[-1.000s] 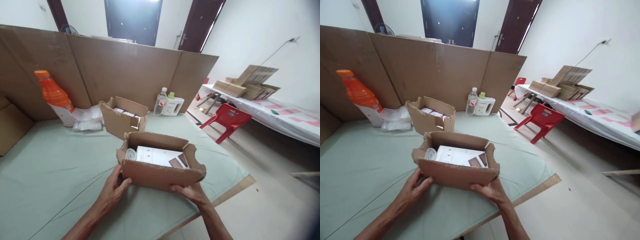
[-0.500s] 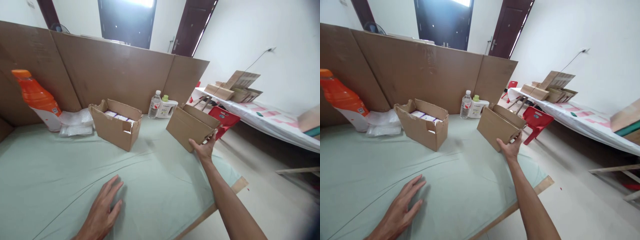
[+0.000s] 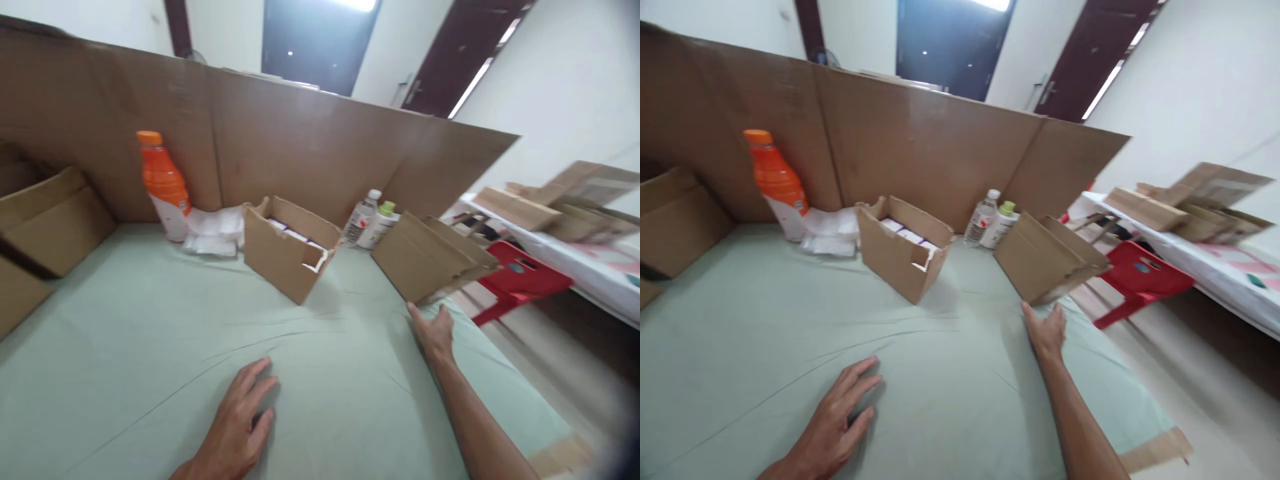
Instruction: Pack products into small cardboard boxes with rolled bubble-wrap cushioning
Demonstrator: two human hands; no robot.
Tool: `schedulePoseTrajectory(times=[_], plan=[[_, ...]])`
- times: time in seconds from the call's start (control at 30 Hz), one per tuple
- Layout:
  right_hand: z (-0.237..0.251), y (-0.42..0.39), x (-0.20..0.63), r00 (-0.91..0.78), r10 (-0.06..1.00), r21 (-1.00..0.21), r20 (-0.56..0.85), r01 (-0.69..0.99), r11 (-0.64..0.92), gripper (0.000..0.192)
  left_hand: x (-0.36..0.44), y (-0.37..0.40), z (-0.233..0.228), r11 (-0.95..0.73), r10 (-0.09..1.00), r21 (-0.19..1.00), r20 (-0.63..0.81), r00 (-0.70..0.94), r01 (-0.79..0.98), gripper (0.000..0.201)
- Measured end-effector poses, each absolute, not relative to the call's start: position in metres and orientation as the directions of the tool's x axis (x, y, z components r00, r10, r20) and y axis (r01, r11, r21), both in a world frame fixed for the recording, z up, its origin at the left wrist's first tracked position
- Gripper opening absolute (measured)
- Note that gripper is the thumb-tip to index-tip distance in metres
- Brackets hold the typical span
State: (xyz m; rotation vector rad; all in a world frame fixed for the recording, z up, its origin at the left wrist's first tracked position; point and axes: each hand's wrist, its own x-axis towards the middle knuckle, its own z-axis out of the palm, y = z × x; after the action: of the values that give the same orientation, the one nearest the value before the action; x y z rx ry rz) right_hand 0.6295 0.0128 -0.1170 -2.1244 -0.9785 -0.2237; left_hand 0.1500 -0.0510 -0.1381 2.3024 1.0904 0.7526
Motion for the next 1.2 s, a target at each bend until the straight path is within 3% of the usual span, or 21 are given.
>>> schedulePoseTrajectory(times=[0.1,0.23,0.33,0.4,0.43,0.5,0.57,0.67,0.8,0.9,1.0,1.07,1.13,1.2], plan=[[-0.126,-0.004,0.59,0.594,0.674,-0.566,0.439,0.765,-0.306,0.071,0.153,-0.059,-0.136,-0.541,0.766,0.656,0.125,0.63,0.527,0.045],[-0.103,-0.005,0.489,0.106,0.826,-0.433,0.554,0.884,0.177,0.03,0.152,-0.065,-0.133,-0.556,0.627,0.733,0.061,0.776,0.391,0.025],[-0.069,0.021,0.395,-0.34,0.751,-0.246,0.566,0.8,0.548,0.022,0.128,-0.059,-0.109,-0.501,0.492,0.835,0.058,0.869,0.227,0.02],[-0.051,0.052,0.34,-0.513,0.709,-0.144,0.483,0.752,0.643,0.021,0.101,-0.047,-0.09,-0.427,0.541,0.865,0.012,0.841,0.262,0.032],[-0.045,0.071,0.317,-0.564,0.704,-0.1,0.432,0.746,0.659,0.022,0.087,-0.039,-0.082,-0.405,0.625,0.85,-0.01,0.78,0.336,0.038],[-0.038,0.114,0.279,-0.603,0.729,-0.004,0.324,0.77,0.639,0.026,0.063,-0.02,-0.078,-0.363,0.809,0.785,-0.002,0.588,0.502,0.044],[-0.037,0.158,0.248,-0.598,0.767,0.097,0.233,0.799,0.594,0.032,0.048,-0.003,-0.086,-0.315,0.917,0.733,0.07,0.393,0.603,0.042],[-0.043,0.218,0.212,-0.593,0.787,0.181,0.171,0.804,0.567,0.033,0.041,0.01,-0.108,-0.314,0.944,0.717,0.166,0.285,0.623,0.037],[-0.049,0.271,0.185,-0.568,0.808,0.19,0.157,0.82,0.54,0.034,0.045,0.01,-0.12,-0.383,0.921,0.704,0.239,0.308,0.598,0.034],[-0.044,0.275,0.183,-0.535,0.822,0.187,0.193,0.843,0.504,0.04,0.046,0.01,-0.122,-0.355,0.932,0.762,0.246,0.265,0.542,0.033],[-0.038,0.245,0.195,-0.541,0.777,0.173,0.322,0.84,0.514,0.045,0.042,0.015,-0.126,-0.225,0.974,0.897,0.213,0.075,0.38,0.036],[-0.04,0.212,0.207,-0.614,0.66,0.162,0.433,0.773,0.613,0.042,0.037,0.02,-0.125,-0.07,0.994,0.987,0.082,-0.078,0.143,0.047],[-0.05,0.174,0.218,-0.695,0.51,0.157,0.507,0.656,0.738,0.038,0.032,0.024,-0.118,0.08,0.983,0.985,-0.103,-0.15,-0.155,0.065],[-0.066,0.136,0.225,-0.743,0.417,0.137,0.524,0.556,0.82,0.037,0.027,0.026,-0.106,0.183,0.954,0.893,-0.262,-0.143,-0.411,0.079]])
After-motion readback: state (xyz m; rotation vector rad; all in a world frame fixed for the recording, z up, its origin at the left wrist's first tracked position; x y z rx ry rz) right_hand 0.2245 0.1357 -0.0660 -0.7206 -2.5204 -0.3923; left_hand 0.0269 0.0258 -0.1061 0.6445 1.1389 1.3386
